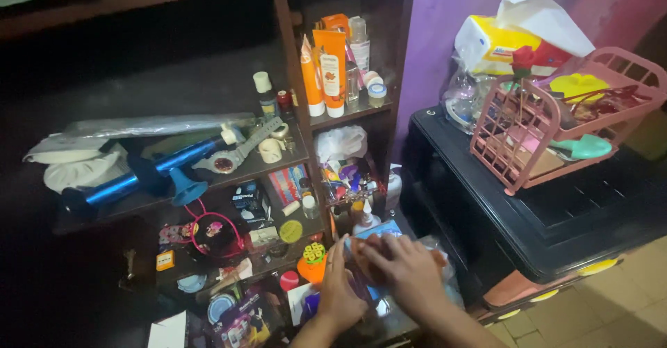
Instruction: The person is wiping down items and the shelf surface with a cloth and organizing the objects.
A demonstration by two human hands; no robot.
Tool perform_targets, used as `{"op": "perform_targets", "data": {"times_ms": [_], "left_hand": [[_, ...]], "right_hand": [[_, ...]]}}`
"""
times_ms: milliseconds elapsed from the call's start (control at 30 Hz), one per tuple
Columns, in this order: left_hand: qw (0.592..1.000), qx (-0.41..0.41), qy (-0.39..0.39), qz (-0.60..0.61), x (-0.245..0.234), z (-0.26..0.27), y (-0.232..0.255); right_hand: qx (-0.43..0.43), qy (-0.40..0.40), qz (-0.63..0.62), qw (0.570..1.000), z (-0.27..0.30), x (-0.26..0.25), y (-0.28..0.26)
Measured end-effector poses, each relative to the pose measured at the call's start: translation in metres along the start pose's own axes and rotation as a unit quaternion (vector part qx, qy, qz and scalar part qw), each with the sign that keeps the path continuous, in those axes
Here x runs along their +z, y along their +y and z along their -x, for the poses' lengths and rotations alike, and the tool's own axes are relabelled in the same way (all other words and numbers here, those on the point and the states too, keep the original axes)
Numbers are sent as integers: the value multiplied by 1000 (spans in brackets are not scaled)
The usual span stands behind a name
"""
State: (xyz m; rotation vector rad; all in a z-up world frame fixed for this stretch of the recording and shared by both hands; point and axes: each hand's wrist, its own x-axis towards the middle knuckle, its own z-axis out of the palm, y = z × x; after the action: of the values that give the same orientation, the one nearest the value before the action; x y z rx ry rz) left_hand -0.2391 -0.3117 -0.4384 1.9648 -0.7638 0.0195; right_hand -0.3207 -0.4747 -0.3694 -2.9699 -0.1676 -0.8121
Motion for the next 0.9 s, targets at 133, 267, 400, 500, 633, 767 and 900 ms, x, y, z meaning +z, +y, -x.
{"op": "perform_targets", "data": {"times_ms": [133,267,400,500,633,767,900], "left_hand": [[1000,13,-11,26,-19,-3,15],[997,69,28,31,-31,-4,0],[995,71,8,65,-50,-6,25],[996,63,9,62,-56,-6,48],[991,-64,-49,110,-58,-5,56],[996,-20,-12,87,-69,5,71],[995,-48,-51,69,-66,10,72]], "right_hand": [[150,-38,42,987,-1,-8,34],[394,-63,23,917,6,-26,59],[344,199,-141,907,-1,-60,28],[533,91,-453,709,-30,-107,-39],[75,74,-71,992,-10,-40,-45],[131,5,-115,985,-27,-36,-16],[248,-9,-34,968,-36,-30,-14]]}}
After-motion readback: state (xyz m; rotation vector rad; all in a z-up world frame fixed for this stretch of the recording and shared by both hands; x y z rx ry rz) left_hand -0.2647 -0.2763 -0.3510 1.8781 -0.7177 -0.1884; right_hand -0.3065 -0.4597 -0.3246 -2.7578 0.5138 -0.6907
